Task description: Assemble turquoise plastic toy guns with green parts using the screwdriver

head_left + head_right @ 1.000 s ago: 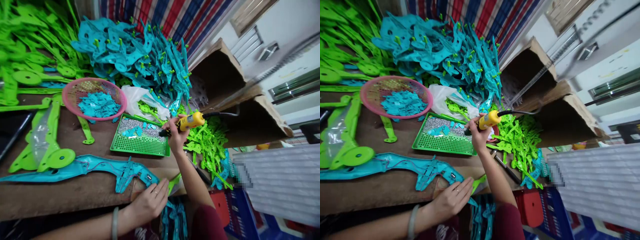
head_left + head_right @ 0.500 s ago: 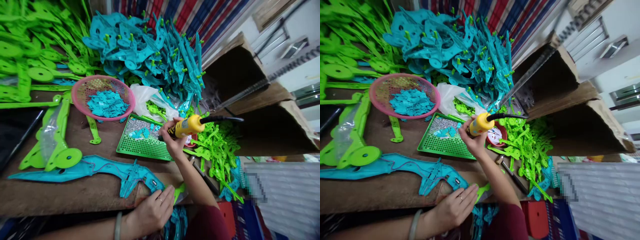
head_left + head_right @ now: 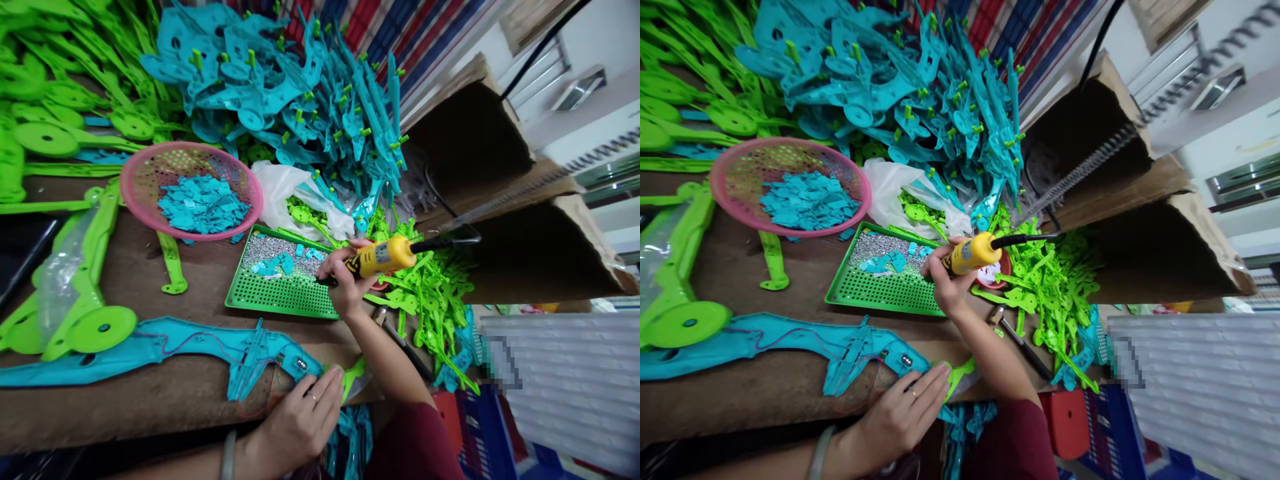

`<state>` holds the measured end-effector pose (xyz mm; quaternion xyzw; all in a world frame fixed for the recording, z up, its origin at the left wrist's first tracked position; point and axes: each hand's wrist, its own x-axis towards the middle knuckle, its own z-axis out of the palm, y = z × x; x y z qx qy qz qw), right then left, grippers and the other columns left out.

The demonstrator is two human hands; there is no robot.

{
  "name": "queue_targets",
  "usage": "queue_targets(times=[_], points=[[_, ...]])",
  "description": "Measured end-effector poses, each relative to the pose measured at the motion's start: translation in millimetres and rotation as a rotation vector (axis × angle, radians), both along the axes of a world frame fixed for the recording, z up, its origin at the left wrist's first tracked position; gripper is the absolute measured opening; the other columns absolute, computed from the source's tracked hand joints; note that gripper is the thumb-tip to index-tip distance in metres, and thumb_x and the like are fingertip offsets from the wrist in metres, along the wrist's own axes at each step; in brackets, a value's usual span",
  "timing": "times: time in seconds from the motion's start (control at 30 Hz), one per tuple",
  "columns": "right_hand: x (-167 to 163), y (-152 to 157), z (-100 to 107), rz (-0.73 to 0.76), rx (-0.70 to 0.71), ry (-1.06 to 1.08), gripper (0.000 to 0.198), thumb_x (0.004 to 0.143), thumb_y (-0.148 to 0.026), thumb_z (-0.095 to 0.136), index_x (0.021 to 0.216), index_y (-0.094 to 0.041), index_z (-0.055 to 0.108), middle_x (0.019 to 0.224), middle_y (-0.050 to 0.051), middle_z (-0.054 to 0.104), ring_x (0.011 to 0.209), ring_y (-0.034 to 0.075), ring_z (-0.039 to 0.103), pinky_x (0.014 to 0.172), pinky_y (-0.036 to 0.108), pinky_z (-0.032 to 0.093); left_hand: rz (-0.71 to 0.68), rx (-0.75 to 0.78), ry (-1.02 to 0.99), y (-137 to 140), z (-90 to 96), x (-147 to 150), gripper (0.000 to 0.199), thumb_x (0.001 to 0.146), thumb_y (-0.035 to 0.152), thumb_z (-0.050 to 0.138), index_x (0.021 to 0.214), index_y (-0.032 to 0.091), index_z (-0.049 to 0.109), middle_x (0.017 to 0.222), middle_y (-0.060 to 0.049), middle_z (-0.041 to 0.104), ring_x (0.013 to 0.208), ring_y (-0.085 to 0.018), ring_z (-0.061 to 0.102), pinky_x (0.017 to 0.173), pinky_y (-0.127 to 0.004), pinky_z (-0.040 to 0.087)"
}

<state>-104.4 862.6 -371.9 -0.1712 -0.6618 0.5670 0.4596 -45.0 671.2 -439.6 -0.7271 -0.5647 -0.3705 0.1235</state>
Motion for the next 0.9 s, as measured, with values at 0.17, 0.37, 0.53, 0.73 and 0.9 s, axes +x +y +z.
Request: queue_targets(times=[0.17,0.37,0.53,0.73,0.9], points=[[4.8,1.2,4.9,-0.011,0.008,0.025,0.031,0.084,-0.028,0.066,0.107,-0.026,0.046,0.061,-0.01,0.052,0.042,0.011,0.049,0.044,0.027,0.046,-0.016,-0.008,0.02,1.2,0.4,-3.3,0.039,0.099,0.014,0.036,0.122,0.009,0.067,0.13,-0.013,0.066,0.127,-0.027,0.056,0.093,-0.037,0.046],[-6.0,-0.9,-14.8,0.002,-0.02,0.034,0.038,0.085,-0.031,0.065,0.114,-0.027,0.042,0.061,-0.011,0.051,0.042,0.011,0.05,0.044,0.026,0.045,-0.022,-0.022,0.017,0.7,-2.4,-1.7,0.036,0.098,0.015,0.041,0.123,0.01,0.067,0.134,-0.014,0.064,0.128,-0.027,0.055,0.094,-0.038,0.045],[-8.1,-4.9,-23.6,0.041,-0.054,-0.01,0.04,0.084,-0.034,0.067,0.114,-0.029,0.041,0.061,-0.011,0.05,0.044,0.011,0.051,0.045,0.026,0.045,-0.03,-0.026,0.002,1.1,0.6,-4.6,0.035,0.099,0.016,0.042,0.121,0.011,0.068,0.131,-0.013,0.066,0.128,-0.027,0.055,0.094,-0.039,0.045],[-3.0,-5.8,-27.2,0.062,-0.059,-0.017,0.033,0.085,-0.033,0.067,0.105,-0.028,0.041,0.06,-0.011,0.051,0.043,0.011,0.052,0.044,0.026,0.044,-0.04,-0.035,-0.017,0.8,1.9,-6.6,0.036,0.099,0.016,0.04,0.122,0.01,0.067,0.131,-0.013,0.066,0.127,-0.027,0.055,0.093,-0.038,0.045],[-9.2,-5.9,-35.5,0.074,-0.061,-0.02,0.032,0.086,-0.032,0.067,0.105,-0.027,0.042,0.061,-0.011,0.05,0.044,0.01,0.051,0.044,0.025,0.043,-0.057,-0.089,-0.013,0.3,-2.5,-3.5,0.037,0.099,0.016,0.041,0.126,0.011,0.065,0.138,-0.013,0.061,0.133,-0.028,0.05,0.098,-0.041,0.044]])
